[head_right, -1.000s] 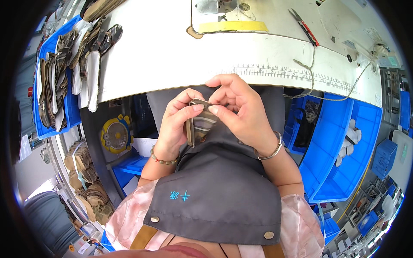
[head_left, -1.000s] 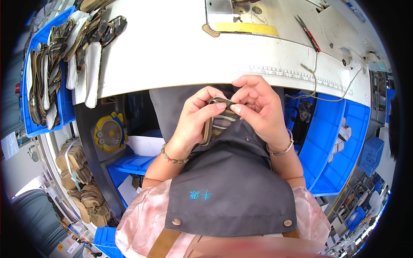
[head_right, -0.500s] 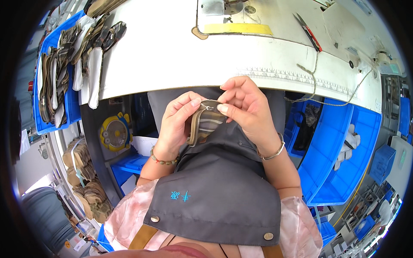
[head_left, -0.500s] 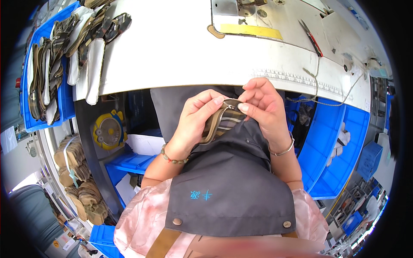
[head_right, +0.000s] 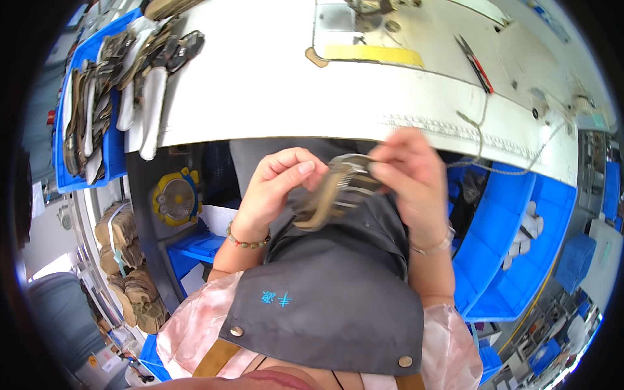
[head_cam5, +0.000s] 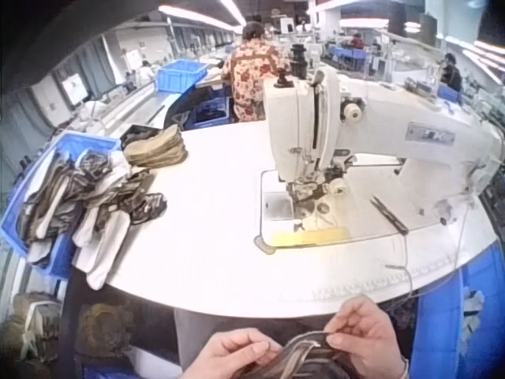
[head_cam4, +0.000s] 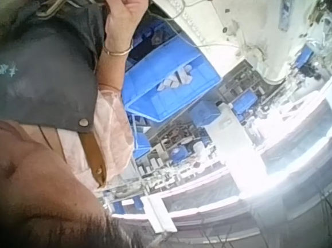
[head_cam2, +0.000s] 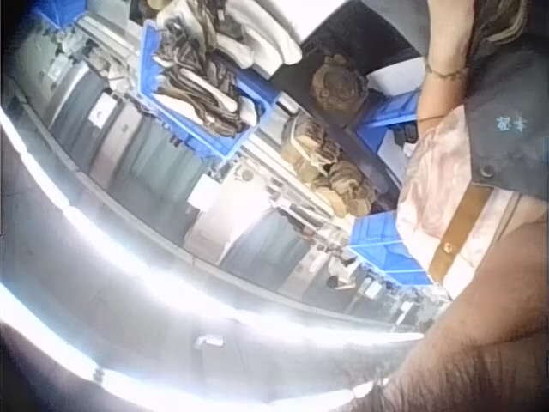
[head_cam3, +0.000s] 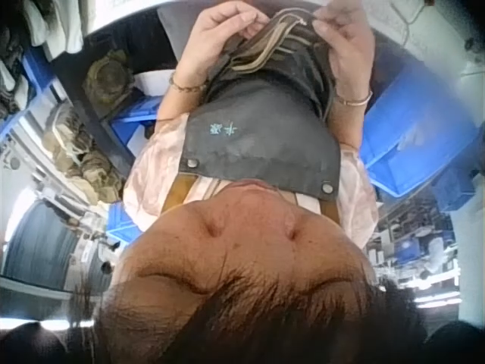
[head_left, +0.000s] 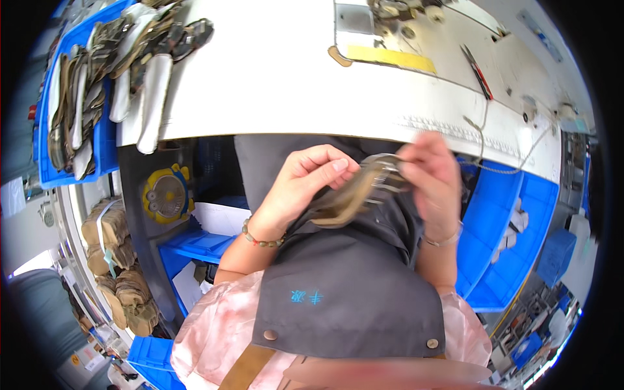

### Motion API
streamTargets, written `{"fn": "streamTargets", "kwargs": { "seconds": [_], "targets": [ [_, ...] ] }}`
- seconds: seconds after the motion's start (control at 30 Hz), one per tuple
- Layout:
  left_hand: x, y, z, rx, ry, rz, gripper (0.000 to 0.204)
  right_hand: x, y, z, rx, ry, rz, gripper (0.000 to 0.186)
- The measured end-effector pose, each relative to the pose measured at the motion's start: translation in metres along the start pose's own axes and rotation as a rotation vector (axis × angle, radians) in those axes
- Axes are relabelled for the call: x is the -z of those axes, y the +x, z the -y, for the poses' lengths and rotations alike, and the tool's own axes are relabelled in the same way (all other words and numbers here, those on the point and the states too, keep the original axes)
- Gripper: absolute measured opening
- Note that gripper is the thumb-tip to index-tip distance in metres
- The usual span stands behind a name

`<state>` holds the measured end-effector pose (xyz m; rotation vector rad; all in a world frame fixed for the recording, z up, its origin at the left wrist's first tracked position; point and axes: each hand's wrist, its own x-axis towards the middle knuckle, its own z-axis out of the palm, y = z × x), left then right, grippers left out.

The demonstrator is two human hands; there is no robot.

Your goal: Sewing fabric or leather components for shoes using an industrial sewing machine.

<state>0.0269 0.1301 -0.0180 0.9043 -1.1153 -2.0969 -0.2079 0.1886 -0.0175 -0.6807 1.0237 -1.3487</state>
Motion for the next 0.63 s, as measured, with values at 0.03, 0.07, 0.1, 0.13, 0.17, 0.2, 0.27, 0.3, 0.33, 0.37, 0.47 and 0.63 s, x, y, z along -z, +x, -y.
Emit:
{"fn": "streamTargets", "kwargs": {
  "seconds": [0.03,0.07,0.1,0.13,0.17,0.2,0.27,0.3,0.33,0.37,0.47,0.63],
  "targets": [
    [-0.001,-0.002,-0.006,-0.015,0.081,-0.047,0.018,0.009,-0.007,0.013,0.100,-0.013,-0.067,0.037],
    [0.000,-0.004,-0.010,-0.075,0.101,-0.081,0.018,0.033,-0.019,0.024,0.214,-0.071,-0.121,0.039],
    [0.001,0.002,-0.013,-0.126,0.111,-0.081,0.017,0.060,-0.042,0.044,0.312,-0.137,-0.291,0.041],
    [0.007,0.001,-0.017,-0.182,0.145,-0.135,0.015,0.092,-0.063,0.061,0.419,-0.315,-0.440,0.041],
    [0.019,-0.005,-0.023,-0.197,0.175,-0.176,0.015,0.116,-0.082,0.082,0.500,-0.381,-0.489,0.041],
    [0.031,-0.007,-0.028,-0.262,0.260,-0.260,0.016,0.142,-0.109,0.104,0.541,-0.499,-0.664,0.040],
    [0.049,-0.011,-0.042,-0.431,0.408,-0.458,0.014,0.173,-0.154,0.132,0.631,-0.695,-0.930,0.040],
    [0.062,-0.015,-0.047,-0.429,0.520,-0.629,0.013,0.179,-0.170,0.141,0.654,-0.784,-1.081,0.039],
    [0.079,-0.015,-0.053,-0.519,0.667,-0.777,0.013,0.198,-0.189,0.149,0.691,-0.905,-1.108,0.037],
    [0.100,-0.013,-0.063,-0.647,0.955,-0.933,0.014,0.213,-0.200,0.154,0.727,-1.037,-1.142,0.034],
    [0.135,-0.023,-0.093,-0.768,1.545,-1.217,0.022,0.206,-0.186,0.147,0.531,-1.318,-1.264,0.035],
    [0.186,-0.018,-0.095,-0.485,1.790,-1.251,0.035,0.250,-0.167,0.115,0.176,-1.526,-1.174,0.049]
  ]
}}
